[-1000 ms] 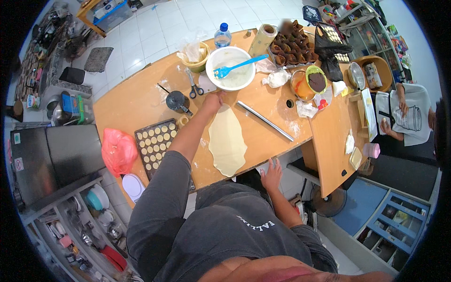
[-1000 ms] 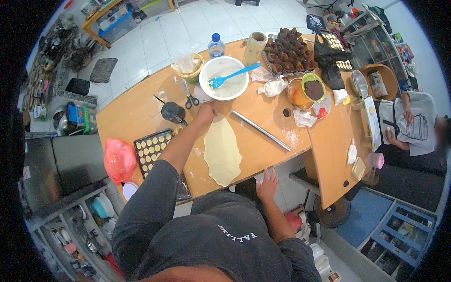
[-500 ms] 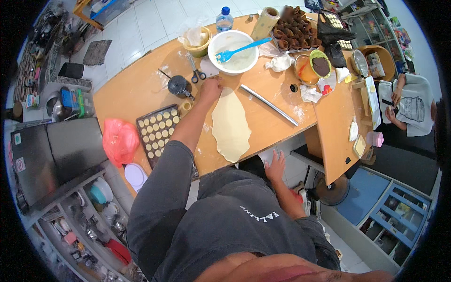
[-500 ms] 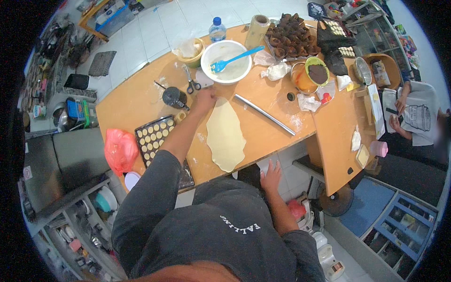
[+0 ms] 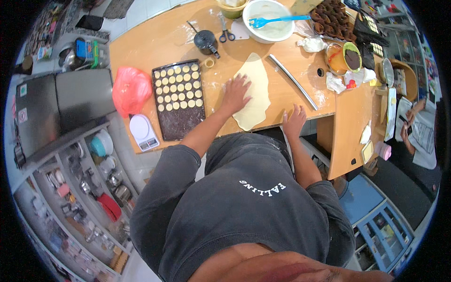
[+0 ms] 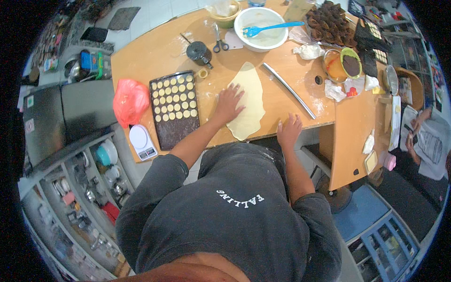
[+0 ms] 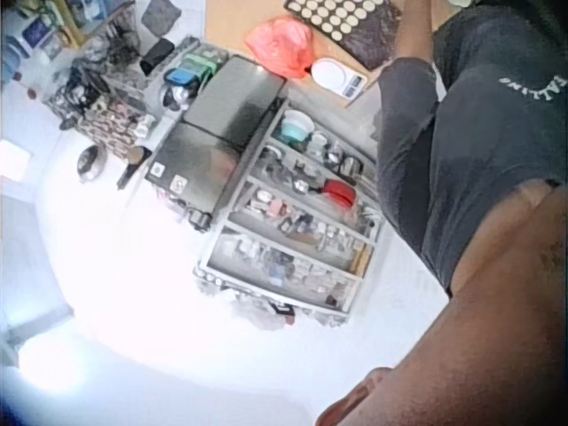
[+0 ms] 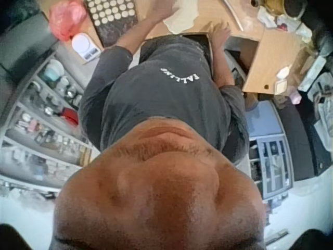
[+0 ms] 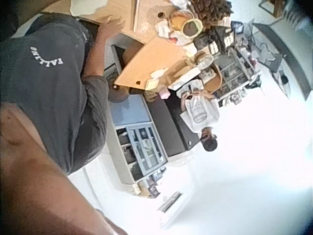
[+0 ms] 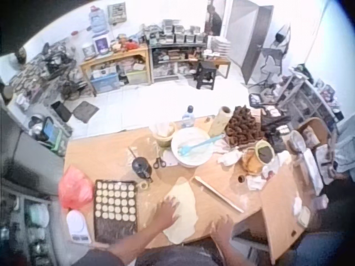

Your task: The person uses a rolling pin to flatten dough, then uses a round cutter to create circles of dough, which they place onto a baking sheet.

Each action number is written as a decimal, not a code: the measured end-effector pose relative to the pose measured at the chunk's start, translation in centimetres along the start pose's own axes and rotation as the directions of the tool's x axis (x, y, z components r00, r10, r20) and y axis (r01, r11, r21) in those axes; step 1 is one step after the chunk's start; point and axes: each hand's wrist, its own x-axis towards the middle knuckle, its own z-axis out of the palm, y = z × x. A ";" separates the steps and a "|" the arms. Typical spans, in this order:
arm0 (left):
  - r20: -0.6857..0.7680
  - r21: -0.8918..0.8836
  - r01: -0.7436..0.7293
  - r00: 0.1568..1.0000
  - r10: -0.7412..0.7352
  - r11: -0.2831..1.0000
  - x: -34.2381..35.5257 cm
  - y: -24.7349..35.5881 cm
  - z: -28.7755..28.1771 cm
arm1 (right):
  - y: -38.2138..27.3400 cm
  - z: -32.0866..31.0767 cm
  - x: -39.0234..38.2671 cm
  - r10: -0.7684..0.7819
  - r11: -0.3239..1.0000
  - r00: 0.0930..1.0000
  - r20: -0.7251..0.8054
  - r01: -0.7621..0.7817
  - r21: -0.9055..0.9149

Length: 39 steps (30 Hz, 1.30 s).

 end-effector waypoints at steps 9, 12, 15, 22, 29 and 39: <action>0.066 0.143 0.147 0.985 -0.157 0.979 -4.9 4.3 1.9 | -0.1 0.0 10.8 -0.139 0.990 0.989 0.053 0.139 -0.009; 0.070 0.163 0.236 0.966 -0.250 0.958 -4.0 6.1 1.6 | 0.4 0.2 13.4 -0.153 0.988 0.982 0.113 0.155 -0.014; 0.041 0.161 0.256 0.963 -0.266 0.953 -3.0 7.0 2.3 | 1.7 0.5 14.7 -0.133 0.989 0.966 0.222 0.144 -0.031; -0.017 0.118 0.392 0.919 -0.393 0.912 -2.9 8.6 4.7 | 2.3 -0.7 18.8 -0.382 0.924 0.887 0.261 0.376 0.075; -0.018 0.097 0.405 0.914 -0.406 0.909 -2.5 9.4 4.8 | -6.9 3.4 24.4 -0.722 0.686 0.654 0.225 0.636 0.355; -0.259 -0.191 0.821 0.487 -0.834 0.539 -8.5 16.6 5.3 | -18.0 9.9 27.6 -0.707 0.703 0.630 0.322 0.675 0.223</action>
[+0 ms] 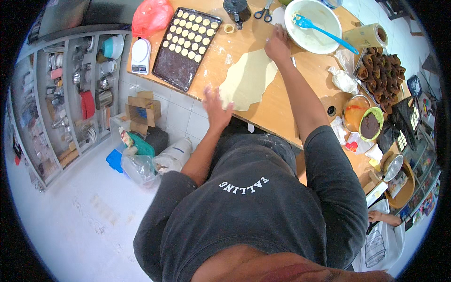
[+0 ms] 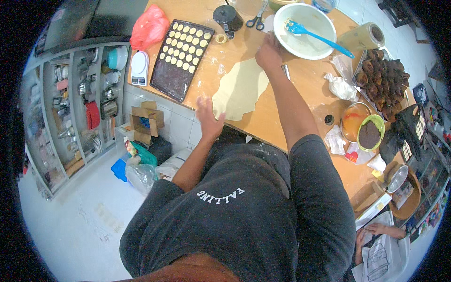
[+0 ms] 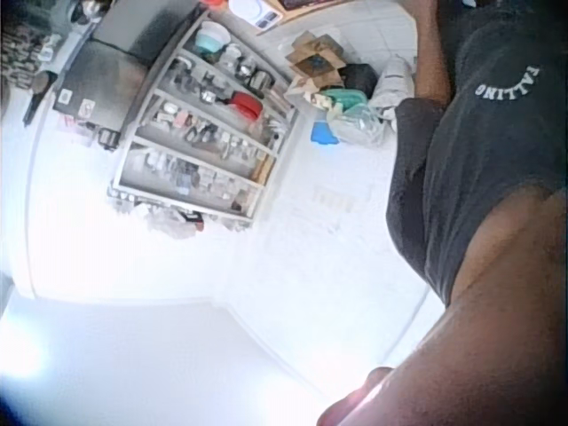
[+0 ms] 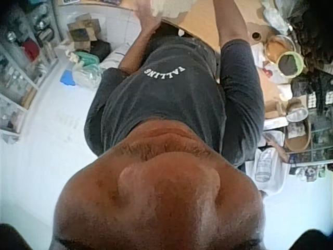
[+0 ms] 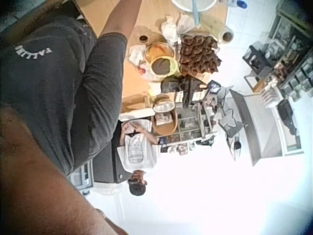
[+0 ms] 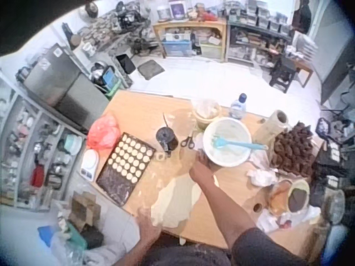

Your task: The person uses a rolling pin to flatten dough, then uses a round cutter to create circles of dough, which they place onto a baking sheet.

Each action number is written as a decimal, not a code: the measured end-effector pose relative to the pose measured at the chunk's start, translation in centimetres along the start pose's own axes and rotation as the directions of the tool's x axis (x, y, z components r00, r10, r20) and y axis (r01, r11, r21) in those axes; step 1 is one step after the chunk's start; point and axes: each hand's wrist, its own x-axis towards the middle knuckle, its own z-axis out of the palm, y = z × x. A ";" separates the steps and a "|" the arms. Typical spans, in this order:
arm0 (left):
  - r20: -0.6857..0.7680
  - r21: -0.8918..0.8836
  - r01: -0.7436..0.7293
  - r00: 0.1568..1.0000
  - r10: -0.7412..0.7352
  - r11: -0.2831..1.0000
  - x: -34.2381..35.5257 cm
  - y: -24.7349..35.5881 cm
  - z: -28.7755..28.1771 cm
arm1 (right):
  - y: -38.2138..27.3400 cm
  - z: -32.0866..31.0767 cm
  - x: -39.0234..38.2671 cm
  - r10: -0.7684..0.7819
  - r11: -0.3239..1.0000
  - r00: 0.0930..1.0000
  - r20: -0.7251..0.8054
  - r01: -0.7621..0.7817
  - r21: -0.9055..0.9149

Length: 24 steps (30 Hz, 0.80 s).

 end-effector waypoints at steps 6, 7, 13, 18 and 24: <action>-0.103 -0.056 0.245 0.963 -0.249 0.968 -3.9 -4.8 -1.9 | -0.5 -0.1 -0.6 -0.028 0.989 1.000 0.007 0.029 -0.143; -0.089 -0.070 0.248 0.963 -0.253 0.966 -4.2 -5.1 -2.1 | -0.7 -0.4 -1.1 -0.029 0.990 1.000 0.007 0.029 -0.141; -0.086 -0.155 0.175 0.978 -0.189 0.972 -3.6 -4.7 -2.6 | -2.4 -2.0 -1.8 0.009 0.992 0.987 0.161 -0.029 0.124; -0.021 -0.159 0.149 0.988 -0.155 0.976 -1.9 -4.0 -4.3 | -5.8 0.2 0.8 0.600 0.790 0.799 -0.040 -0.585 0.183; -0.036 -0.085 0.134 0.990 -0.138 0.987 -0.8 -8.0 -5.9 | -6.7 0.6 4.3 0.843 0.509 0.535 0.055 -0.827 0.238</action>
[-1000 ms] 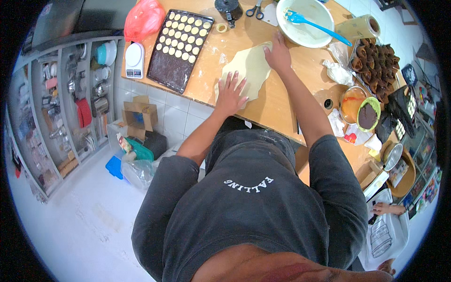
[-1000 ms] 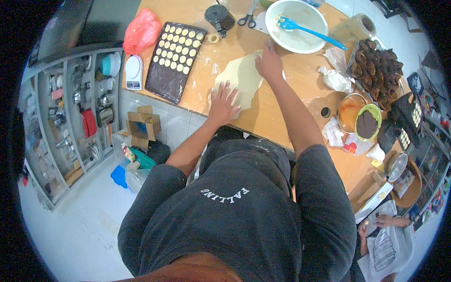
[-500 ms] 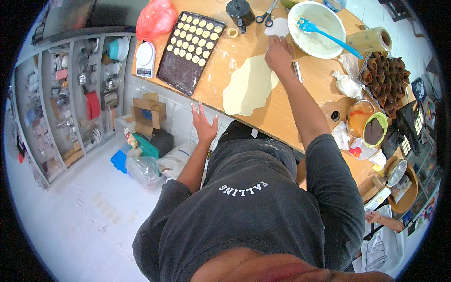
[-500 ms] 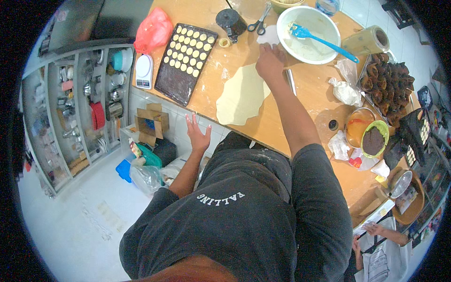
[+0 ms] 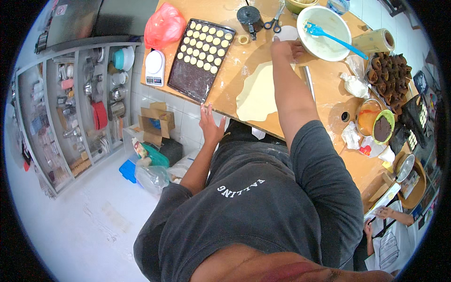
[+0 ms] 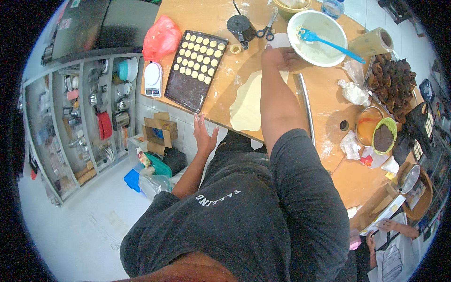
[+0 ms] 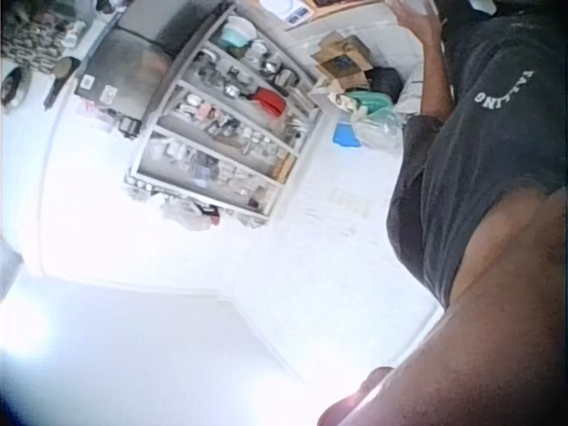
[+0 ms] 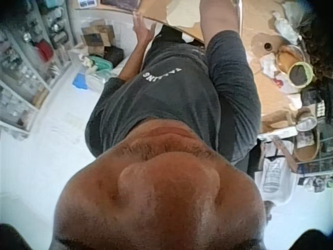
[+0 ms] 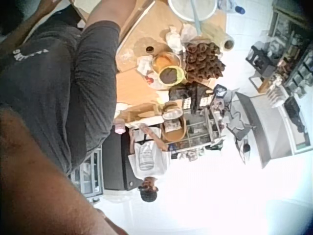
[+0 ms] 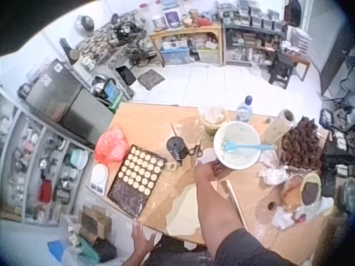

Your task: The person uses a rolling pin to flatten dough, then uses a round cutter to create circles of dough, which they place onto a baking sheet.

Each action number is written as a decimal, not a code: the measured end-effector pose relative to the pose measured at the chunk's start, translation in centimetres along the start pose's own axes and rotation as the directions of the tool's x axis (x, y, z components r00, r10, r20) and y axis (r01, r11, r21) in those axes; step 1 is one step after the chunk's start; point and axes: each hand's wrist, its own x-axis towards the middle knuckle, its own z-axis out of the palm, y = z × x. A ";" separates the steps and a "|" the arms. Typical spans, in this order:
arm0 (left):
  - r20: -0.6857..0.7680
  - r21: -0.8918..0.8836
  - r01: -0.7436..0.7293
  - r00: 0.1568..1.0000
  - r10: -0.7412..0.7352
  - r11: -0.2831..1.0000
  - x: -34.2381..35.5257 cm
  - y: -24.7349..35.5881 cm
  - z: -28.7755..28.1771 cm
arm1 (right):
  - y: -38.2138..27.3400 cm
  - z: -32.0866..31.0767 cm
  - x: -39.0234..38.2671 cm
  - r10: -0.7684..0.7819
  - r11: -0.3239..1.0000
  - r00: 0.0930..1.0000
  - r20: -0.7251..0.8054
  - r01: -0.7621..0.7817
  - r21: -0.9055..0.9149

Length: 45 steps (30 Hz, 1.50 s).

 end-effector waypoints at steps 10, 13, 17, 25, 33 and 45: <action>0.190 -0.016 -0.304 0.934 0.301 0.953 6.2 -3.5 -4.0 | -0.6 1.9 5.6 0.134 0.988 0.983 0.126 -0.143 0.066; 0.143 -0.054 -0.380 0.912 0.383 0.924 7.6 -4.9 -3.8 | -2.3 -0.5 -0.3 0.036 0.999 0.972 0.234 -0.042 0.024; 0.215 -0.112 -0.441 0.864 0.455 0.891 9.9 -4.6 -3.7 | 2.8 -2.3 -1.6 -0.156 0.983 0.978 -0.137 0.167 0.072; 0.276 0.081 -0.625 0.763 0.585 0.776 12.8 1.8 1.1 | 15.5 -13.3 -4.0 -0.538 0.842 0.842 0.031 0.539 -0.038; 0.213 -0.077 -0.630 0.747 0.630 0.773 11.9 12.2 6.7 | 15.3 -12.4 -1.6 -0.800 0.577 0.589 0.119 0.808 -0.122; 0.252 0.152 -0.539 0.832 0.494 0.829 12.0 16.2 11.3 | 13.8 -10.2 0.8 -0.878 0.435 0.427 0.216 0.900 -0.012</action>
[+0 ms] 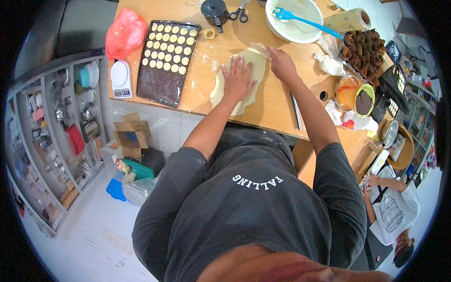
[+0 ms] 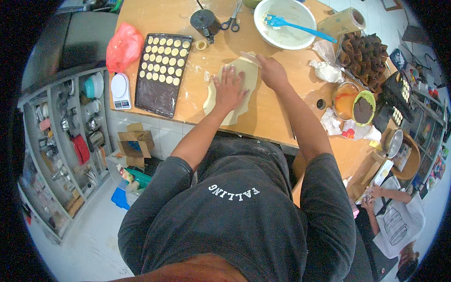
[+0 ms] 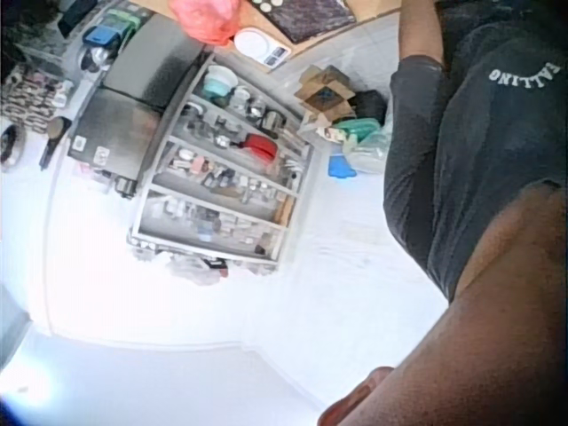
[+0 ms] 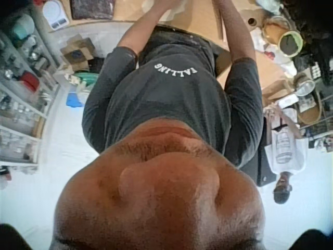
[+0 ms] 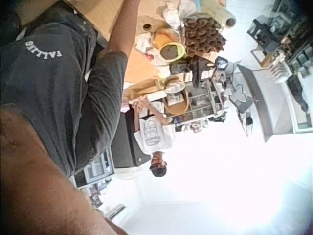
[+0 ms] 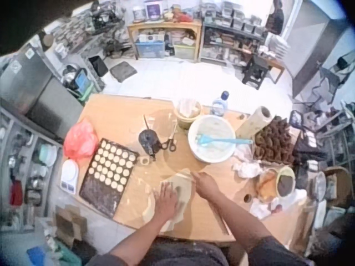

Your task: The person uses a rolling pin to flatten dough, then uses a round cutter to create circles of dough, which they place onto a baking sheet.

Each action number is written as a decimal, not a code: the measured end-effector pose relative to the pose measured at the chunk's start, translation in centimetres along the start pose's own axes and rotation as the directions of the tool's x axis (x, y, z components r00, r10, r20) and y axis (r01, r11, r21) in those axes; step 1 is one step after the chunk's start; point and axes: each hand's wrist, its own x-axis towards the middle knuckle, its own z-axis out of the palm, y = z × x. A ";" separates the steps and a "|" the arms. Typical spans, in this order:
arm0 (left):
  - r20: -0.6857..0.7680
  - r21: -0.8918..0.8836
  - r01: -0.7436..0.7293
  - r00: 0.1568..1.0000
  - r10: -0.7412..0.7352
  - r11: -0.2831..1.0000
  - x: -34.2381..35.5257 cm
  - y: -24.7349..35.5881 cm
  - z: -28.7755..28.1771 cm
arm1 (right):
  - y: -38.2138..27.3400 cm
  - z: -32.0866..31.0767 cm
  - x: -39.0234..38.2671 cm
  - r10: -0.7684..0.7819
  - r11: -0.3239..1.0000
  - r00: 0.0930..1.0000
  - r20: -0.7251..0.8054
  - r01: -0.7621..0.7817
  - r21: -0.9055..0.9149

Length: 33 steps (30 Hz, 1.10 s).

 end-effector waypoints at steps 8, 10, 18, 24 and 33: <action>-0.121 0.058 0.007 0.993 0.000 0.998 2.5 -0.5 1.5 | -0.4 0.0 2.9 0.019 0.983 0.970 0.241 0.025 -0.182; -0.107 0.038 0.005 0.994 -0.001 0.999 2.5 -0.6 1.3 | -1.4 -0.4 3.1 -0.035 0.984 0.971 0.235 0.074 -0.161; -0.129 -0.009 0.005 0.992 -0.006 1.000 2.3 -0.8 1.2 | -1.8 -0.9 3.7 -0.186 0.976 0.952 0.244 0.207 -0.064; -0.105 -0.005 0.018 0.994 -0.019 1.000 2.5 -0.8 1.4 | -1.3 -0.1 3.5 -0.218 0.959 0.936 0.276 0.258 -0.116; -0.071 0.005 0.024 0.997 -0.023 1.000 2.2 -0.8 1.2 | -1.7 0.0 3.4 -0.252 0.936 0.939 0.235 0.298 -0.189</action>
